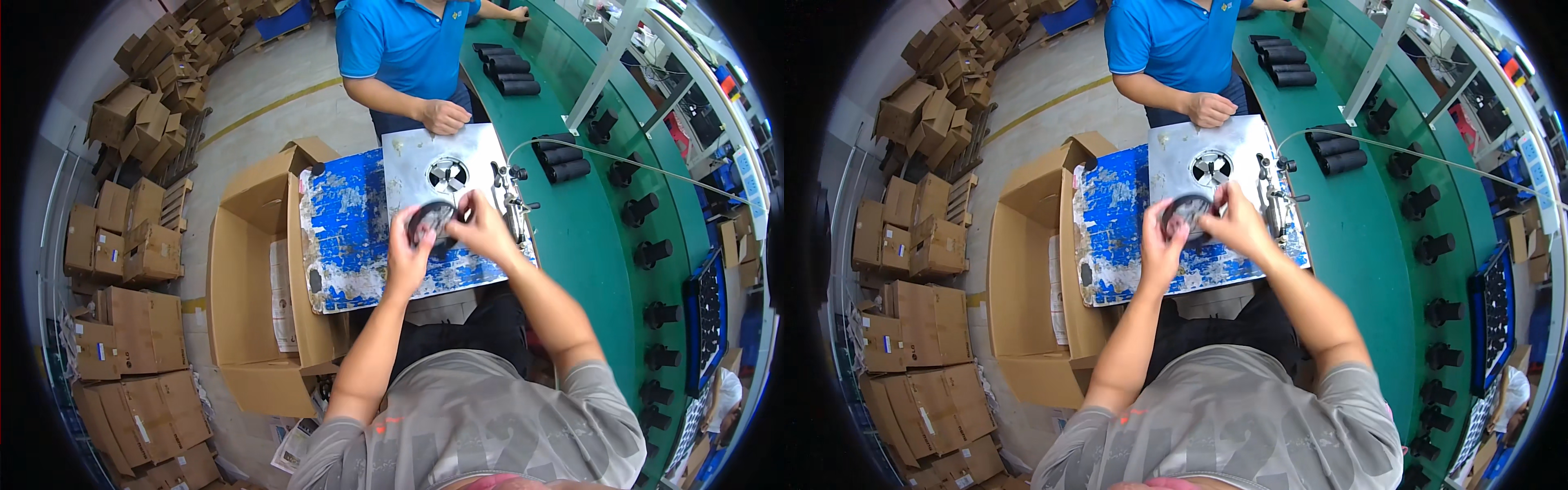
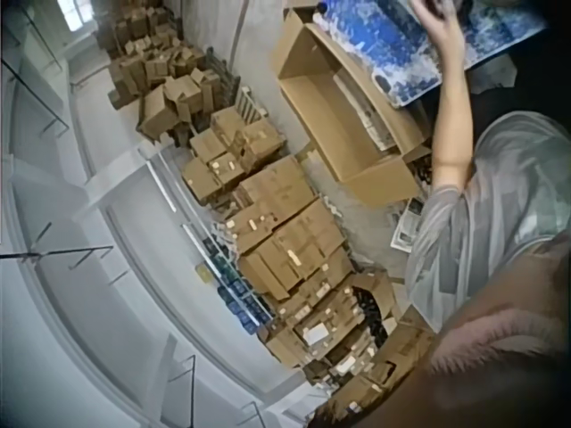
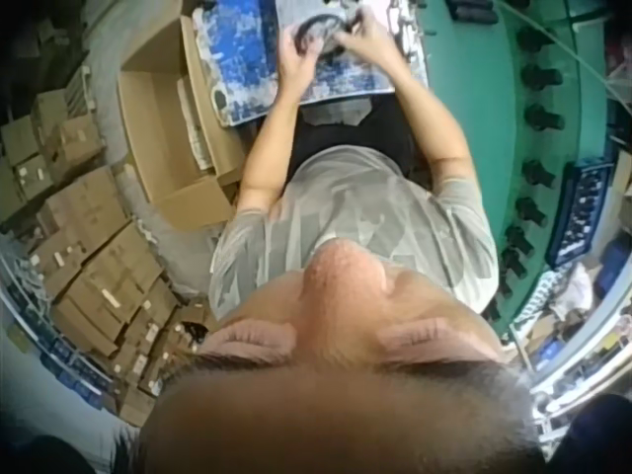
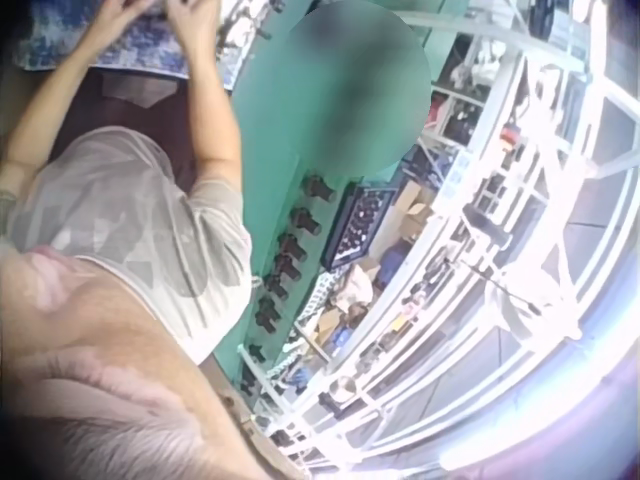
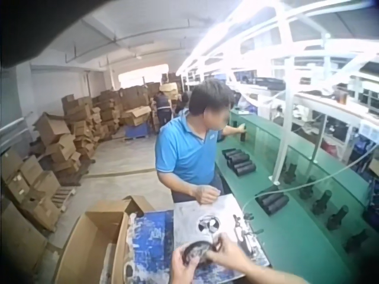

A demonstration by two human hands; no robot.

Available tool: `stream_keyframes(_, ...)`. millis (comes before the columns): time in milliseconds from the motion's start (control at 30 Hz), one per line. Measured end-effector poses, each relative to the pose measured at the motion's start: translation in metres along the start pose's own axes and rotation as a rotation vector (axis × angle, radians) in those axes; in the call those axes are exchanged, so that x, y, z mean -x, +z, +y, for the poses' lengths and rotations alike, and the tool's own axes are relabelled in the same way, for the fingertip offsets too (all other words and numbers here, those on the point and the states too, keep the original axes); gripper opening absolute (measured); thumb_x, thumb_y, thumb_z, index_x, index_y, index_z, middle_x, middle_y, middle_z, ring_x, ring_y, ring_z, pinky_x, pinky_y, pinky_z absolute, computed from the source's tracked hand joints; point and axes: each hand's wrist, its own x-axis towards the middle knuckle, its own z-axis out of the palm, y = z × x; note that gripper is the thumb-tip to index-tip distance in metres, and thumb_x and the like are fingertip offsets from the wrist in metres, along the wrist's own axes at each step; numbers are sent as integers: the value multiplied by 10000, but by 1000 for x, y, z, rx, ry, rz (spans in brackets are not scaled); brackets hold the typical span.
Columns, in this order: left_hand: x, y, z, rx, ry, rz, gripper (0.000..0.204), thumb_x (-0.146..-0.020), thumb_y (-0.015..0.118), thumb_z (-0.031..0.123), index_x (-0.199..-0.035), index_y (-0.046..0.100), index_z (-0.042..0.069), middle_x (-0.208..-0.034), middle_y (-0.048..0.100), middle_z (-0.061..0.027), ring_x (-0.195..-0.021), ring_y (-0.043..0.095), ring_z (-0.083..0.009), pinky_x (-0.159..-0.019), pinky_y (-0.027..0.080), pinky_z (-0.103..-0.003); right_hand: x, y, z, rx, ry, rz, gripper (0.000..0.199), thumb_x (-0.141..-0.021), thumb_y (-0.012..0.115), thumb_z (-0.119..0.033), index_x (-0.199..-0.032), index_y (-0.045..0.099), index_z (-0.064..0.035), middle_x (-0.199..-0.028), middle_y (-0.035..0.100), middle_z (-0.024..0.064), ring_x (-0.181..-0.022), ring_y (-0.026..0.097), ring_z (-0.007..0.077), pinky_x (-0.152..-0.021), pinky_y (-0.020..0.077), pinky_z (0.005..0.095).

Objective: Assembling electronic base components on a fixture and packing finished units into a large cardboard box on the floor.

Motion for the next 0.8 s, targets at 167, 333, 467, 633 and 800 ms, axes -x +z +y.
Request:
stream_keyframes(167,-78,32,-42,84,-164,49,496,-877,666,-17,-1340,509,64,-930,570,9,-821,532,-72,-760,475,-226,-84,-17,0,452,-167,-26,485,-728,758,-224,-1064,482,-10,-789,661,195,-740,674,395,-665,534,454)
stream_keyframes(333,-105,58,-62,-178,-145,131,516,-831,732,127,-1312,584,238,-787,616,24,-790,582,-119,-760,468,-351,-119,-10,35,481,-15,81,472,-745,740,-225,-1068,474,-7,-843,673,246,-807,674,436,-733,527,500)
stream_keyframes(467,-122,53,-67,-778,-207,108,461,-826,730,259,-1264,608,339,-885,700,73,-1007,568,-221,-909,303,-471,-128,-6,37,536,54,20,433,-761,717,-195,-1082,486,-21,-922,662,269,-872,670,443,-789,529,504)
stream_keyframes(633,-128,63,-74,-811,-293,97,440,-827,732,261,-1251,631,323,-965,668,27,-1043,542,-253,-951,295,-462,-138,-3,48,657,97,25,453,-758,713,-176,-1127,496,-28,-1135,570,271,-903,669,449,-814,548,499)
stream_keyframes(800,-128,51,-71,-1000,-228,42,471,-848,715,325,-1308,626,282,-1210,479,-86,-1175,447,-309,-1001,301,-467,-138,2,54,686,181,-12,476,-765,712,-169,-1181,512,-53,-1174,560,267,-965,663,438,-845,545,483)
